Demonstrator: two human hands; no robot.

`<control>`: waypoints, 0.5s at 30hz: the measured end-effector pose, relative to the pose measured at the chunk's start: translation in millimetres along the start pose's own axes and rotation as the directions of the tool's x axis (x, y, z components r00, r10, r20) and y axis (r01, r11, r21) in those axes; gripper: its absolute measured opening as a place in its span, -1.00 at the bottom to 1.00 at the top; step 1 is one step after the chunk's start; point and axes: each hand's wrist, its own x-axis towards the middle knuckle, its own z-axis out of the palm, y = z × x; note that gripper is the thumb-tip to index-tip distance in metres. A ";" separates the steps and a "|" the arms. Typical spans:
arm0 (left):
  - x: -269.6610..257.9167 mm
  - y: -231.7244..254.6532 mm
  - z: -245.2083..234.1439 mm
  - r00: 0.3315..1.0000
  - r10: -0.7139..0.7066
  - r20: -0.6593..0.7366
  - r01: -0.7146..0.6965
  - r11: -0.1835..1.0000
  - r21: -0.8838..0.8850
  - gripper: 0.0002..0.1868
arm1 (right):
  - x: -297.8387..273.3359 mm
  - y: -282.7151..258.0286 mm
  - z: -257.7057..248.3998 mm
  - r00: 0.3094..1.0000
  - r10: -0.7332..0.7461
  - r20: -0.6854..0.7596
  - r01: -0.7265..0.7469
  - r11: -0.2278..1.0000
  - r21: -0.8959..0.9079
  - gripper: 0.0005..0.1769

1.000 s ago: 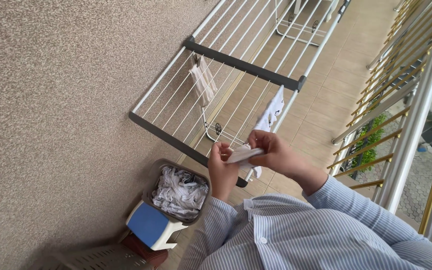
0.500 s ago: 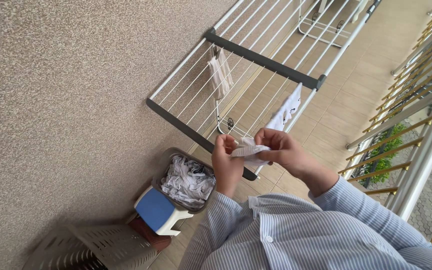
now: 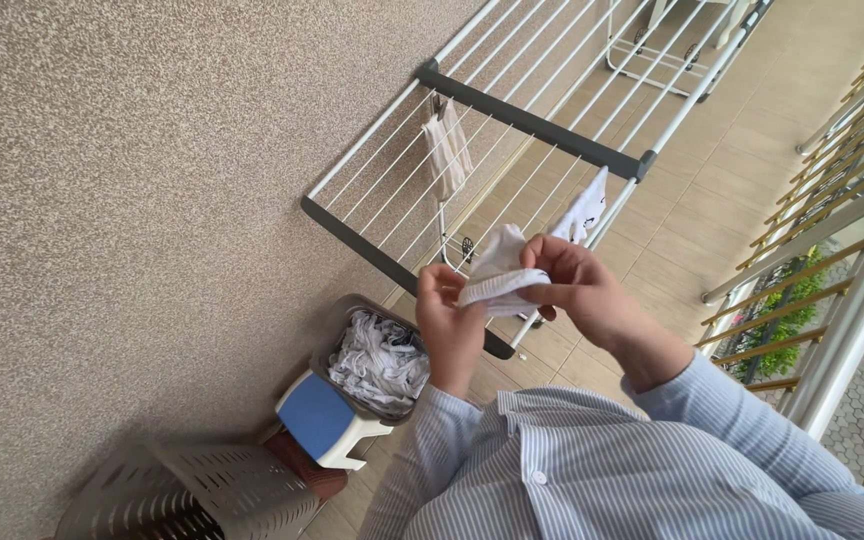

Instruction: The person takes white socks and a gray t-shirt from a laundry basket and hangs them on a metal drying rack. They spread each item out and use a clothespin to secure one sock to the rack.

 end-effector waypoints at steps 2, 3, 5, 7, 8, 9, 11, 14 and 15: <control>-5.4 -3.4 5.7 1.000 0.013 0.002 -0.012 0.999 -0.042 -0.53 | 0.9 3.0 0.8 0.999 -0.039 -0.004 0.039 0.998 -0.039 -0.68; -9.6 -5.6 8.0 1.000 0.019 0.002 -0.019 0.996 -0.084 -0.50 | 0.1 5.3 1.4 0.997 -0.072 -0.008 0.071 0.994 -0.078 -0.66; -22.2 19.6 9.7 0.995 0.023 0.097 -0.012 0.994 -0.106 -0.57 | 8.1 27.6 -12.6 0.981 -0.171 -0.089 0.149 0.966 -0.210 -0.67; -29.2 32.3 11.0 0.981 0.026 0.192 -0.001 0.992 -0.129 -0.64 | 10.4 30.1 -18.9 0.949 -0.275 -0.156 0.208 0.915 -0.346 -0.67; -29.9 32.8 11.4 0.963 0.070 0.260 -0.029 0.987 -0.157 -0.63 | 9.0 21.0 -18.1 0.938 -0.302 -0.168 0.217 0.892 -0.396 -0.64; -30.2 33.2 10.9 0.939 0.116 0.324 -0.057 0.981 -0.186 -0.59 | 8.3 12.5 -16.3 0.927 -0.331 -0.176 0.226 0.868 -0.442 -0.57; -24.5 16.1 12.7 0.976 0.116 0.184 -0.109 0.993 -0.048 -0.60 | 5.7 10.9 -11.5 0.947 -0.282 -0.156 0.202 0.897 -0.394 -0.47; -10.2 -5.6 13.0 0.992 0.127 0.002 -0.125 0.973 0.192 -0.65 | 1.5 7.4 -6.0 0.987 -0.155 -0.050 0.144 0.974 -0.176 -0.39; -4.7 -12.3 12.5 0.992 0.120 -0.042 -0.104 0.953 0.283 -0.67 | -0.1 6.1 -4.5 0.995 -0.088 0.048 0.088 0.996 -0.008 -0.41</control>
